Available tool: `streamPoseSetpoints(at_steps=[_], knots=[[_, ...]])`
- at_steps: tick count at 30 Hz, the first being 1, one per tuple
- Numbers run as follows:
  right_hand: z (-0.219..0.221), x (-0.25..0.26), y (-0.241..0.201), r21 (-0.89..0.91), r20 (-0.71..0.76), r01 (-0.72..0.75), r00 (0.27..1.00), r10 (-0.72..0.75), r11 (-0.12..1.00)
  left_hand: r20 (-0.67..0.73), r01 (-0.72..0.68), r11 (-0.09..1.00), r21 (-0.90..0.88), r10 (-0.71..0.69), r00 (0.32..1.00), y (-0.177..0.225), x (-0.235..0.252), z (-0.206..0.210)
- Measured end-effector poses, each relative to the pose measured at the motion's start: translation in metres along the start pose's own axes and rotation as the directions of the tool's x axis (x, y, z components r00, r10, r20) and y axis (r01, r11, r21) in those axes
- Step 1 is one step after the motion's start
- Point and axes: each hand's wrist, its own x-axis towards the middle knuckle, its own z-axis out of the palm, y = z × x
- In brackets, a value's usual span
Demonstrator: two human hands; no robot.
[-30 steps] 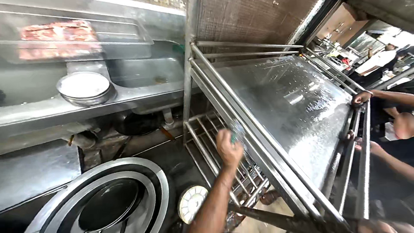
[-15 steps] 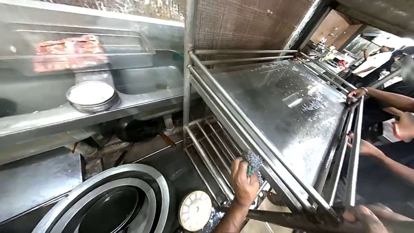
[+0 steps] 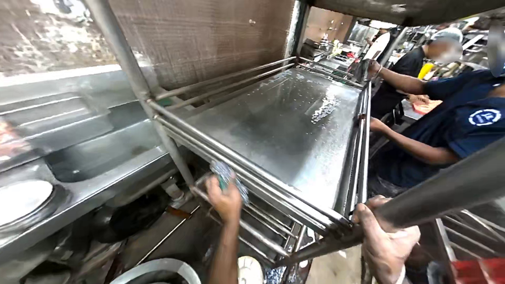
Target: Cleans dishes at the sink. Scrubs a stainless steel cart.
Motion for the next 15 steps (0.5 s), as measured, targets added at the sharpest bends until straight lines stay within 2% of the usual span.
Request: streamPoseSetpoints(at_steps=[3, 5, 6, 8, 9, 13, 15], knots=[[-0.002, 0.001, 0.002, 0.014, 0.009, 0.012, 1.0, -0.012, 1.0, 0.096, -0.106, 0.987, -0.121, 0.118, 0.988, 0.049, -0.129, 0.001], [-0.004, 0.0, 0.002, 0.015, 0.024, 0.016, 1.0, -0.017, 1.0, 0.092, -0.162, 0.971, -0.177, 0.18, 0.979, 0.054, -0.172, 0.005], [-0.004, 0.0, 0.002, 0.008, 0.03, 0.019, 0.999, -0.019, 1.0, 0.07, -0.202, 0.962, -0.182, 0.218, 0.973, 0.05, -0.176, 0.009], [-0.006, 0.0, 0.001, 0.0, 0.036, 0.023, 0.999, -0.023, 1.0, 0.022, -0.258, 0.957, -0.134, 0.264, 0.964, 0.039, -0.162, 0.015], [-0.006, 0.001, 0.001, 0.002, 0.041, 0.027, 0.999, -0.027, 1.0, 0.005, -0.24, 0.965, -0.108, 0.242, 0.97, 0.036, -0.147, 0.015], [-0.007, 0.0, 0.0, 0.002, 0.04, 0.022, 0.999, -0.022, 1.0, -0.116, 0.048, 0.997, -0.066, -0.055, 0.992, 0.016, -0.044, 0.015], [-0.006, 0.002, 0.0, 0.006, 0.043, 0.03, 0.999, -0.03, 1.0, -0.114, 0.139, 0.99, -0.033, -0.142, 0.983, 0.001, 0.008, 0.012]])
